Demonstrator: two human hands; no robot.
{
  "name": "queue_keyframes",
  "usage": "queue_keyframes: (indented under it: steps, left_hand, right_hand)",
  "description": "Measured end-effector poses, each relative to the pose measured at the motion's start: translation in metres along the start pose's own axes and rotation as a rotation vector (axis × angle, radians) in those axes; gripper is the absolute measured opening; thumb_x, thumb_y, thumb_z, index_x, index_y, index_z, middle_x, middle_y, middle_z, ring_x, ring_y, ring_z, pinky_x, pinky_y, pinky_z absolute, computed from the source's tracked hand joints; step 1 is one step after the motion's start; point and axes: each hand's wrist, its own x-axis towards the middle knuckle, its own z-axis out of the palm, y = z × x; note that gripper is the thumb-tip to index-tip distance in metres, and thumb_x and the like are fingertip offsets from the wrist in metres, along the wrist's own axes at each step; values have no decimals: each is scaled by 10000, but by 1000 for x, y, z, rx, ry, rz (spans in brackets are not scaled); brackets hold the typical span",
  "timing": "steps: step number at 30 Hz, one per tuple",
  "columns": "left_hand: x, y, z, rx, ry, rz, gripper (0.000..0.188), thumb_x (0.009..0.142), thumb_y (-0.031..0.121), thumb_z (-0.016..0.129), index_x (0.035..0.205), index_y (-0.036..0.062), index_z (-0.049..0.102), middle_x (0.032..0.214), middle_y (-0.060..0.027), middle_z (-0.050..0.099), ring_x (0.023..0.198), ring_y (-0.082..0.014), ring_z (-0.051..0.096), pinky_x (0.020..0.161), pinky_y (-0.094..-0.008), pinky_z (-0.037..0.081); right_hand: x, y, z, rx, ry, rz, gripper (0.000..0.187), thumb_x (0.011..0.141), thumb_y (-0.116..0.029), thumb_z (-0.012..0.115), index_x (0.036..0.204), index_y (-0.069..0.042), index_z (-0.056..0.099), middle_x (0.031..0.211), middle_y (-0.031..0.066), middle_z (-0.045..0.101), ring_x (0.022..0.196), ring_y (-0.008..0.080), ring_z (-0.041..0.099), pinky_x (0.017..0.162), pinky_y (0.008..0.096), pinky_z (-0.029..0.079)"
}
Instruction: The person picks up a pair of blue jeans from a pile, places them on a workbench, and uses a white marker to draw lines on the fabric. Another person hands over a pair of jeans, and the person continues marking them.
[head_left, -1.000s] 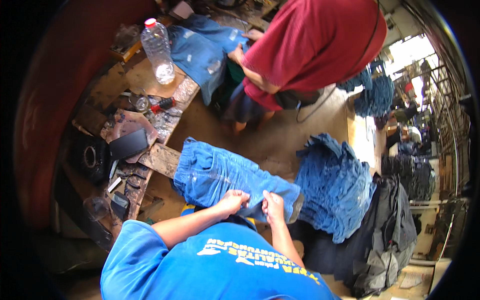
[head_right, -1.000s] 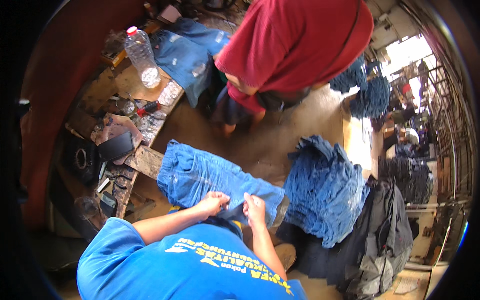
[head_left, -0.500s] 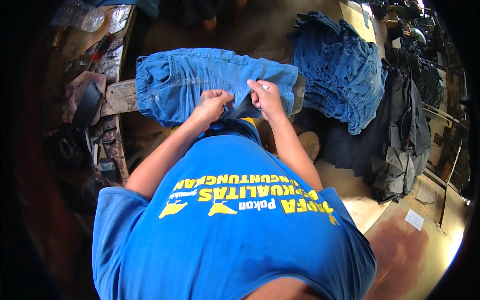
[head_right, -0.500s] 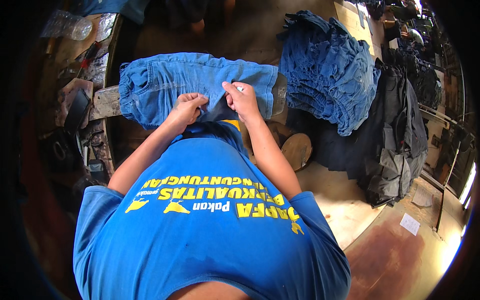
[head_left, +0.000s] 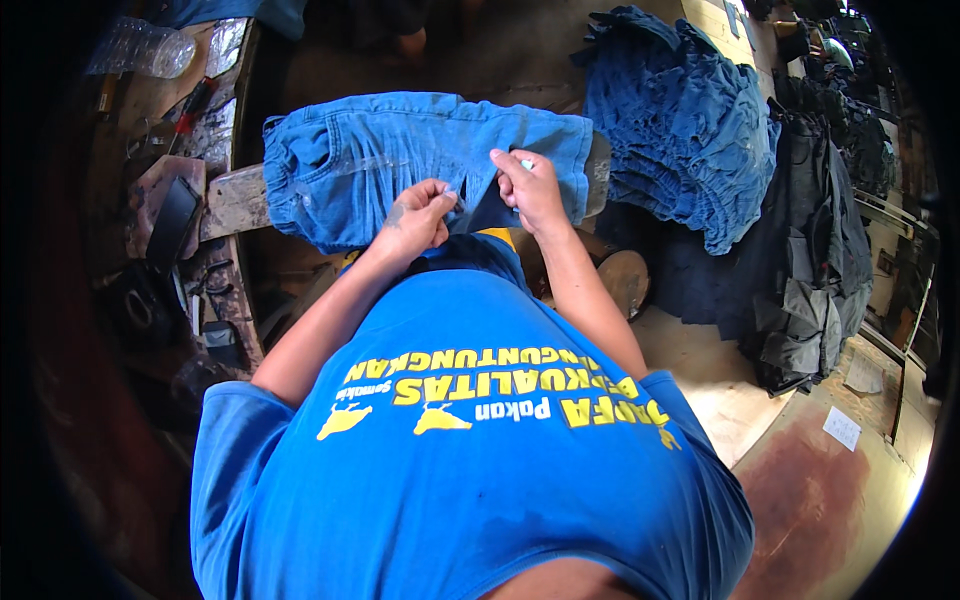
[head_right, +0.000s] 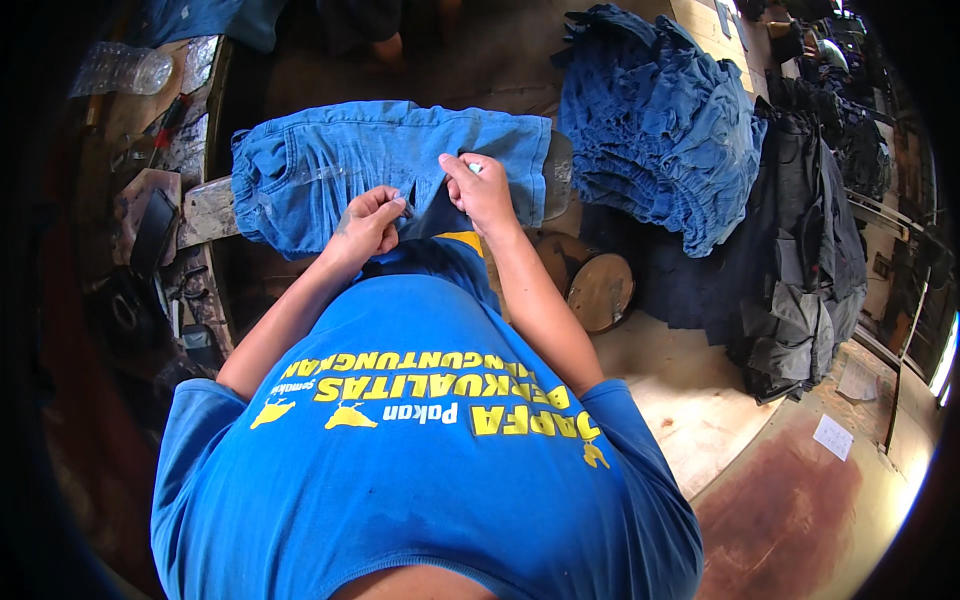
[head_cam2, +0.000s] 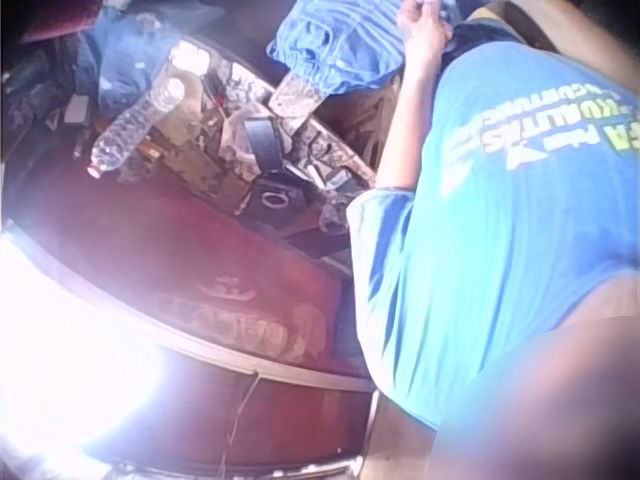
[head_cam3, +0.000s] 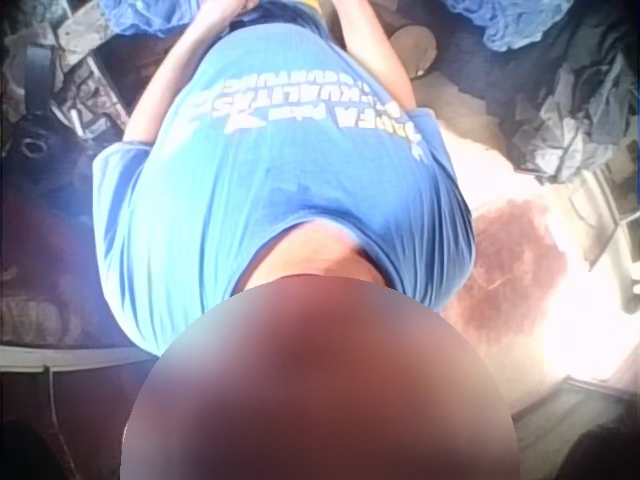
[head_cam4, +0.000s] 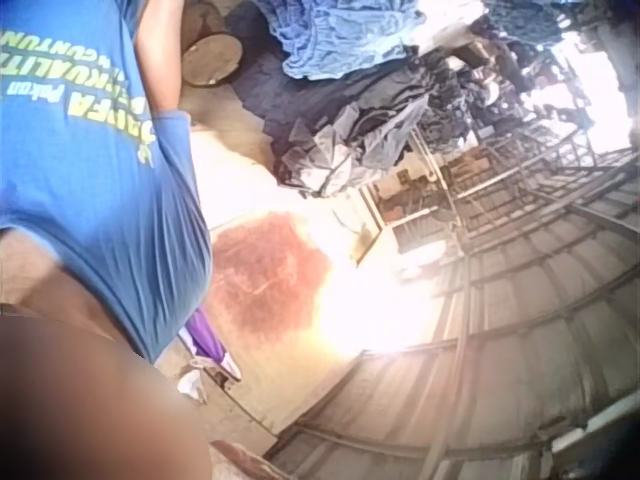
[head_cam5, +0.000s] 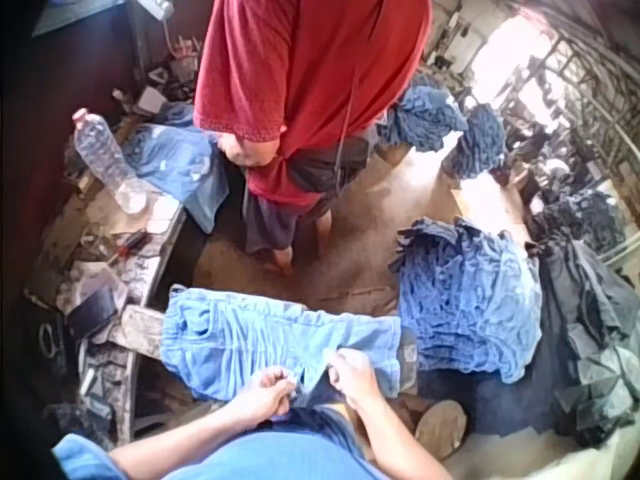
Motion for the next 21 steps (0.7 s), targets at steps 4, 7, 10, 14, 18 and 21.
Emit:
queue_keyframes:
  steps: [4,7,10,14,18,21]
  left_hand:
    - [-7,-4,0,-17,46,-70,192,1177,278,520,1183,94,575,875,3,582,549,-101,604,448,-235,358]
    - [-8,-4,1,7,75,-14,233,1172,287,488,1207,66,556,948,-51,641,546,-133,640,455,-253,399]
    - [-6,-5,1,-43,88,-18,259,1162,279,475,1218,39,552,977,-89,677,521,-143,630,447,-268,414]
    - [-3,-4,-1,-83,87,-20,264,1135,253,512,1252,20,552,1018,-117,696,491,-138,599,427,-275,411]
    - [4,0,3,82,75,1,228,1112,228,564,1219,28,580,884,-70,678,475,-110,563,435,-265,399]
    - [3,4,8,177,1,42,184,1122,239,567,1126,60,612,667,17,571,476,-79,536,439,-250,366]
  right_hand:
    - [0,0,1,-10,0,-9,354,1031,-265,785,761,-91,637,635,-14,583,490,53,457,464,233,329]
    - [1,0,1,-10,-4,-3,354,1031,-264,785,760,-90,639,635,-15,582,490,53,455,462,234,327]
    - [0,1,1,-27,-5,-15,357,1033,-265,784,758,-88,641,636,-15,581,493,51,456,459,235,324]
    - [0,2,1,-15,-13,-24,362,1035,-270,782,754,-90,641,637,-15,580,497,50,460,457,235,323]
    - [0,2,0,-50,-15,-28,368,1036,-275,781,750,-93,639,638,-15,580,498,50,463,458,233,326]
    - [0,1,0,-67,-19,-34,373,1037,-276,782,744,-95,636,641,-15,582,499,49,463,459,233,329]
